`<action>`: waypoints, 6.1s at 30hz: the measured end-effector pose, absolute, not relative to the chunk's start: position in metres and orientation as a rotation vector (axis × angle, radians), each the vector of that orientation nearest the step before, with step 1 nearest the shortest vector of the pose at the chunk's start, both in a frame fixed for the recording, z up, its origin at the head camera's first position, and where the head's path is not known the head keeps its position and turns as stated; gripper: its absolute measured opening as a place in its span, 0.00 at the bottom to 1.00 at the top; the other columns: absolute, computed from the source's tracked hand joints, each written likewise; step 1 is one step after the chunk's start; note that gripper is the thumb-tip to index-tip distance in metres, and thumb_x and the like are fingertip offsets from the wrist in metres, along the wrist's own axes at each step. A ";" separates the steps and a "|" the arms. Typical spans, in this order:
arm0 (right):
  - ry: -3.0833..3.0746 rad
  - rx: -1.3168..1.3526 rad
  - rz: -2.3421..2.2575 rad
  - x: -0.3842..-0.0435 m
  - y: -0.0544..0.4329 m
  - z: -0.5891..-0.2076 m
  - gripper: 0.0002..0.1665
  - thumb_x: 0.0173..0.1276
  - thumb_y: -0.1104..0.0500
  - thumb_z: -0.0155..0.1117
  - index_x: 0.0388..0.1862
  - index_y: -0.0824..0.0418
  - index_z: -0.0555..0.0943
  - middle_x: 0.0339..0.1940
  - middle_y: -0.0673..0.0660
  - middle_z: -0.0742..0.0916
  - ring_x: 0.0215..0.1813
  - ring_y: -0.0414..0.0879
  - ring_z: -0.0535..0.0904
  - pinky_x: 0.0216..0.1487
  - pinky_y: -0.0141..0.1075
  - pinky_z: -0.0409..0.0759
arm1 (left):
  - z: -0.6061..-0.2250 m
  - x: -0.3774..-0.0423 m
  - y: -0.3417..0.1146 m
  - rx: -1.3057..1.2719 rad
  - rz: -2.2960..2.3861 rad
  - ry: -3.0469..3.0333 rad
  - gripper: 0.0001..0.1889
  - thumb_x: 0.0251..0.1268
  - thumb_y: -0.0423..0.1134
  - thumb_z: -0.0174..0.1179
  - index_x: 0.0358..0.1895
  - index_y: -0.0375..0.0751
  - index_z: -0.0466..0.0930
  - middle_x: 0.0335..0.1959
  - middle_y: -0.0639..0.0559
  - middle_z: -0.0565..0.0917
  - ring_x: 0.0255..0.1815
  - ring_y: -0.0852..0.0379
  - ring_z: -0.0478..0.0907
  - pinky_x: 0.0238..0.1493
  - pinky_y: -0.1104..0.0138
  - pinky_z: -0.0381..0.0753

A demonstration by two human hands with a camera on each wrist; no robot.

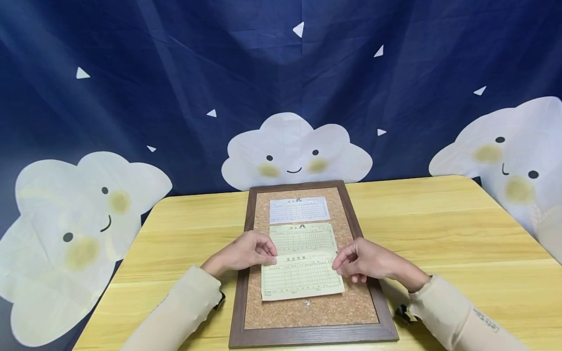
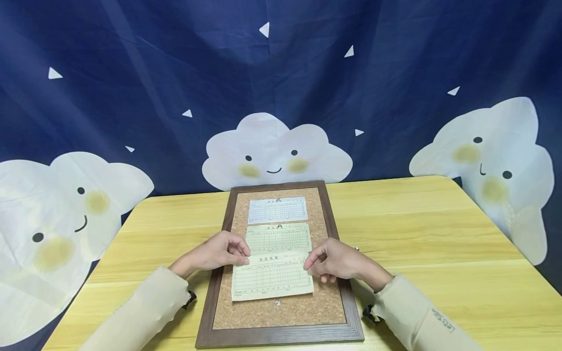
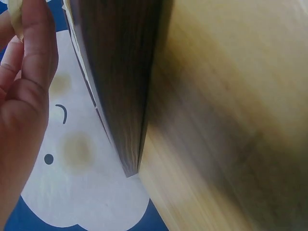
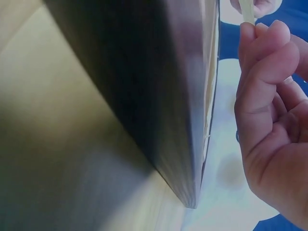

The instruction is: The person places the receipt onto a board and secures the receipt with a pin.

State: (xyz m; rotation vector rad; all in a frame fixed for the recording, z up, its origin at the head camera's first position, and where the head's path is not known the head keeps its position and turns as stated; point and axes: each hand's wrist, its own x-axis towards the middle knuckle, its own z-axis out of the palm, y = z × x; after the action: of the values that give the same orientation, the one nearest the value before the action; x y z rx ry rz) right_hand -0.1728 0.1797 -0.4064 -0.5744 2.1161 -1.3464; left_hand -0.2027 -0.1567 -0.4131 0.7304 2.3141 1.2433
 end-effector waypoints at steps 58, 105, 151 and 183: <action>2.082 -0.504 -1.381 -0.173 0.182 -0.420 0.08 0.64 0.68 0.68 0.41 0.71 0.82 0.19 0.55 0.82 0.19 0.40 0.75 0.19 0.27 0.75 | -0.419 -0.200 -0.156 0.719 1.111 2.493 0.07 0.59 0.30 0.71 0.29 0.43 0.83 0.24 0.58 0.81 0.27 0.62 0.77 0.32 0.70 0.78; 2.237 -0.462 -1.277 -0.168 0.171 -0.418 0.11 0.57 0.73 0.71 0.36 0.67 0.79 0.19 0.54 0.79 0.21 0.43 0.78 0.25 0.41 0.84 | -0.419 -0.194 -0.147 0.658 1.023 2.655 0.10 0.54 0.28 0.73 0.27 0.42 0.80 0.26 0.55 0.78 0.28 0.61 0.75 0.32 0.70 0.78; 2.366 -0.560 -1.152 -0.164 0.170 -0.419 0.10 0.62 0.70 0.71 0.40 0.63 0.79 0.20 0.54 0.78 0.15 0.43 0.75 0.17 0.38 0.79 | -0.417 -0.152 -0.158 1.095 0.534 2.774 0.29 0.57 0.47 0.74 0.57 0.29 0.82 0.45 0.52 0.70 0.42 0.60 0.67 0.45 0.69 0.76; 2.397 -0.639 -1.163 -0.172 0.193 -0.409 0.13 0.66 0.60 0.71 0.45 0.65 0.82 0.20 0.50 0.76 0.17 0.41 0.73 0.14 0.36 0.76 | -0.421 -0.155 -0.159 1.042 0.582 2.794 0.30 0.54 0.49 0.75 0.56 0.31 0.83 0.46 0.53 0.72 0.42 0.61 0.70 0.48 0.65 0.78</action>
State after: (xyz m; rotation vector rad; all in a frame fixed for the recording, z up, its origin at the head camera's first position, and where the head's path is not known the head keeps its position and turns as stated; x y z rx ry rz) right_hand -0.1723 0.1925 -0.4095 -0.6387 2.3968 -1.1631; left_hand -0.1546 -0.1592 -0.4209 1.0416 2.7938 0.5824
